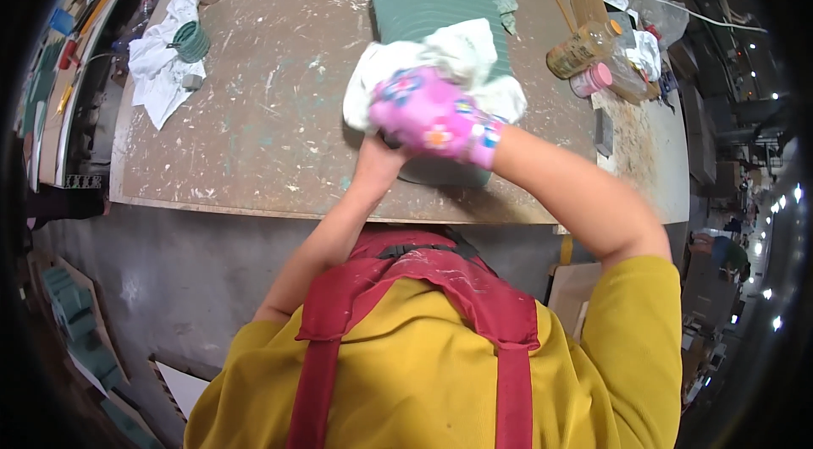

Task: The person cleans a stack of green foam pieces by hand with a cloth, applying a liquid from a bottle to the cloth and wiping the sides and edges of the foam.

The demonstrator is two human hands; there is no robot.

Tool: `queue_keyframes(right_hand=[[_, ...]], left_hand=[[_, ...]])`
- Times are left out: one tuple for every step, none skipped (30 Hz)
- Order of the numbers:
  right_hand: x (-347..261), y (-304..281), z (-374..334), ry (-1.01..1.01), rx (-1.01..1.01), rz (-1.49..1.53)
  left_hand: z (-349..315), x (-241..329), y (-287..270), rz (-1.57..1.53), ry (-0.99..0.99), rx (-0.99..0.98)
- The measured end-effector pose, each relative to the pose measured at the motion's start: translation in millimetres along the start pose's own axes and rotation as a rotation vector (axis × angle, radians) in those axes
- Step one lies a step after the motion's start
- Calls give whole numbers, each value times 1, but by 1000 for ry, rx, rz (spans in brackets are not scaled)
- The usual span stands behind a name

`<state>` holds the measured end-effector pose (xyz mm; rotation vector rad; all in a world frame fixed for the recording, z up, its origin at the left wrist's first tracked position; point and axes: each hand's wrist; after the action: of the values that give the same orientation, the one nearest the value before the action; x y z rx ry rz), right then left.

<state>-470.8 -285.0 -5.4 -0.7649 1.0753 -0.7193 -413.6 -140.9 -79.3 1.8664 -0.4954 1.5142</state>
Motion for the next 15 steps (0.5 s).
queue_keyframes(right_hand=[[14,-3,-27,33,232,21],[17,-23,-54,288,111,-44],[-21,-53,-44,487,100,-415],[-11,-62,-78,476,265,-520],[3,-65,-106,444,455,-546],[2,-78,-107,621,449,-414],[-4,-84,-108,666,383,-446],[-24,-95,-92,707,313,-477],[-44,-99,-70,558,302,-430],[-59,-87,-47,415,293,-377],[-68,-73,-31,238,282,-405],[-73,-59,-15,54,267,-426],[-68,-33,-1,41,104,-464],[-62,-16,10,30,-59,-502],[-59,-18,11,35,-55,-502]], left_hand=[[2,-4,-1,178,116,46],[-1,2,3,126,47,67],[-2,1,-2,140,36,75],[-1,5,4,144,32,43],[0,4,7,146,36,30],[1,3,3,132,16,11],[1,2,-1,119,-3,-8],[2,2,-3,126,-2,0],[2,1,-4,153,1,12],[-2,-1,-6,184,-1,22],[-2,-1,-4,187,-3,4],[-3,-2,-2,51,6,-47],[-2,-4,-2,-84,14,-90],[5,-3,-4,-9,42,-185],[5,-4,-2,-28,49,-131]])
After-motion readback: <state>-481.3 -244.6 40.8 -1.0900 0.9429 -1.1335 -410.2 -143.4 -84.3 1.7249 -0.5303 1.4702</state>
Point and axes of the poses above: each hand's wrist, its own z-axis towards the middle knuckle, its own y-axis out of the palm, x = y × z, and after that the axes turned 8 degrees about x, right-handed
